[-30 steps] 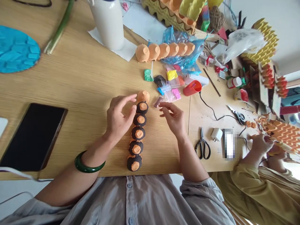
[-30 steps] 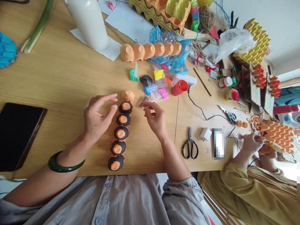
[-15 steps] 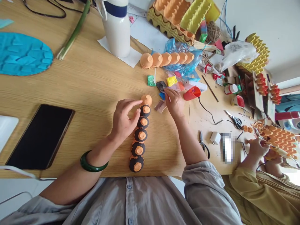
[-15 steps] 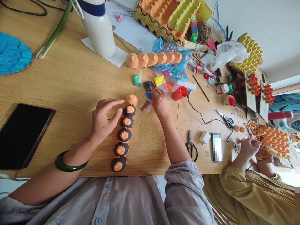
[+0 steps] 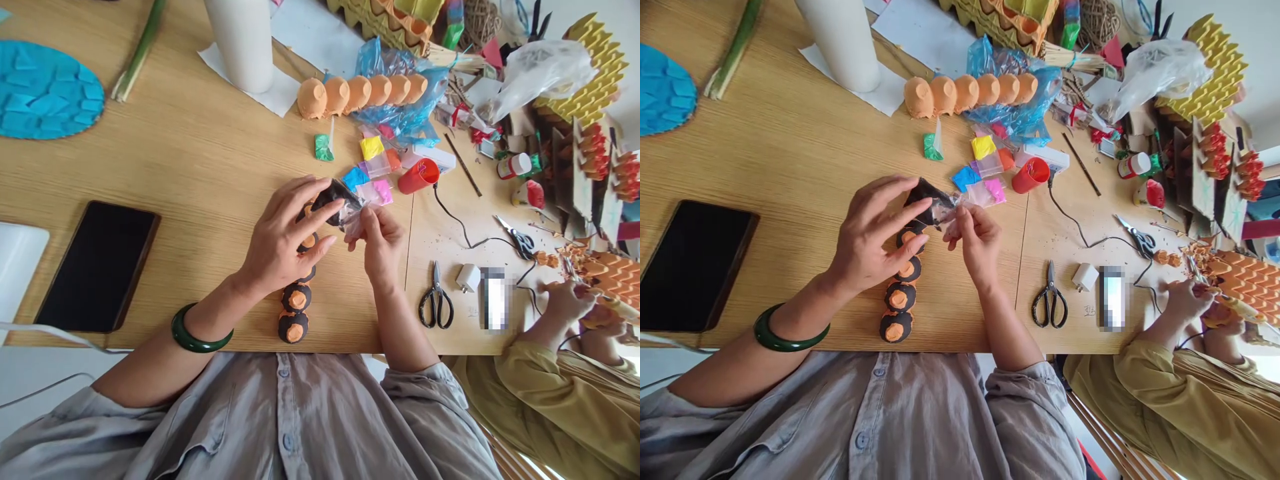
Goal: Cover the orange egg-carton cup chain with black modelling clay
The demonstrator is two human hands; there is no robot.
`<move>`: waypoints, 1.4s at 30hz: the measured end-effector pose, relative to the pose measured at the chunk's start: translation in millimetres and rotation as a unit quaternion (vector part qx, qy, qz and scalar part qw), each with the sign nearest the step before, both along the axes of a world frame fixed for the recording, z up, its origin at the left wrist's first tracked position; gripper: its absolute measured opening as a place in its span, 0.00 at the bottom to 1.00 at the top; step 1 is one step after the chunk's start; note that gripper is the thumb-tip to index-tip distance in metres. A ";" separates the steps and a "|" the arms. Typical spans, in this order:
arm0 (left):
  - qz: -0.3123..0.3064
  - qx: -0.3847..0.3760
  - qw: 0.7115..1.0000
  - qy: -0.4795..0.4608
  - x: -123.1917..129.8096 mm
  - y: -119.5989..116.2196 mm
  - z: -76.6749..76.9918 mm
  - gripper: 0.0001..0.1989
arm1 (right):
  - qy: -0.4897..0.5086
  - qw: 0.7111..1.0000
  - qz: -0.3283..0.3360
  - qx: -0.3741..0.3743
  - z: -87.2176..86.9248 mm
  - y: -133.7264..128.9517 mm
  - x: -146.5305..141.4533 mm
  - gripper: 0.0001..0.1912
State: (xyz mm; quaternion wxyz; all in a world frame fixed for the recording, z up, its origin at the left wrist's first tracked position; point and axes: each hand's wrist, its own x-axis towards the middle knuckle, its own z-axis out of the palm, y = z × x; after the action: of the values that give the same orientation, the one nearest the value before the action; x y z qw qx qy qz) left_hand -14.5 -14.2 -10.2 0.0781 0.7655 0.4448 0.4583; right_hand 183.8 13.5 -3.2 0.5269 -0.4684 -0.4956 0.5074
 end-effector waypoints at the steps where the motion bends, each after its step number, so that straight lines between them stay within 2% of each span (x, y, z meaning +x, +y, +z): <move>1: -0.005 -0.004 1.000 0.009 1.9 0.9 1.2 0.27 | 0.022 1.000 0.006 -0.019 -1.3 -4.0 -0.6 0.23; 5: -0.007 -0.004 1.000 -0.010 10.5 9.1 7.0 0.26 | 0.093 0.993 0.007 -0.074 -9.4 -7.5 2.5 0.23; 8: -0.013 -0.013 1.000 0.013 22.9 15.4 14.5 0.16 | 0.131 0.987 -0.007 -0.094 -13.5 -5.8 5.5 0.21; 11: 0.001 -0.036 0.999 0.034 39.4 18.2 18.9 0.06 | 0.155 0.984 -0.031 -0.087 -16.9 -5.5 6.5 0.20; 15: 0.015 -0.071 0.997 0.022 56.4 21.0 17.5 0.08 | 0.155 0.984 -0.071 -0.055 -23.0 -7.3 6.5 0.22; 20: 0.008 -0.074 0.997 -0.024 66.0 25.7 12.1 0.02 | 0.070 0.995 -0.072 -0.028 -28.7 -10.9 9.4 0.23; 25: -0.026 -0.082 0.990 -0.116 68.2 23.9 5.5 0.01 | -0.054 0.995 -0.086 0.021 -22.5 -16.4 12.4 0.25; 30: -0.065 -0.133 0.958 -0.246 66.3 20.6 3.1 0.07 | -0.169 0.966 -0.056 0.186 -20.2 -20.7 13.8 0.14; 33: -0.051 -0.136 0.950 -0.277 65.9 20.1 2.0 0.11 | -0.211 0.938 -0.052 0.270 -24.4 -21.3 12.0 0.18; 36: -0.039 -0.127 0.952 -0.275 66.2 20.4 -0.1 0.08 | -0.232 0.928 -0.053 0.288 -27.8 -21.4 10.0 0.22; 39: -0.043 -0.109 0.957 -0.265 66.5 20.8 -2.5 0.04 | -0.247 0.926 -0.057 0.280 -28.7 -21.4 9.7 0.23; 42: -0.042 -0.092 0.965 -0.241 65.9 21.5 -4.1 0.03 | -0.250 0.932 -0.065 0.255 -29.3 -21.9 9.3 0.22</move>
State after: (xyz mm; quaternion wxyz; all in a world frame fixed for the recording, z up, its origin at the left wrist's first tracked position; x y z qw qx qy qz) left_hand 51.4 7.3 -14.3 0.2719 0.6398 0.4208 0.5828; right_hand 193.1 -8.4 -32.4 0.5192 -0.4617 -0.6923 0.1948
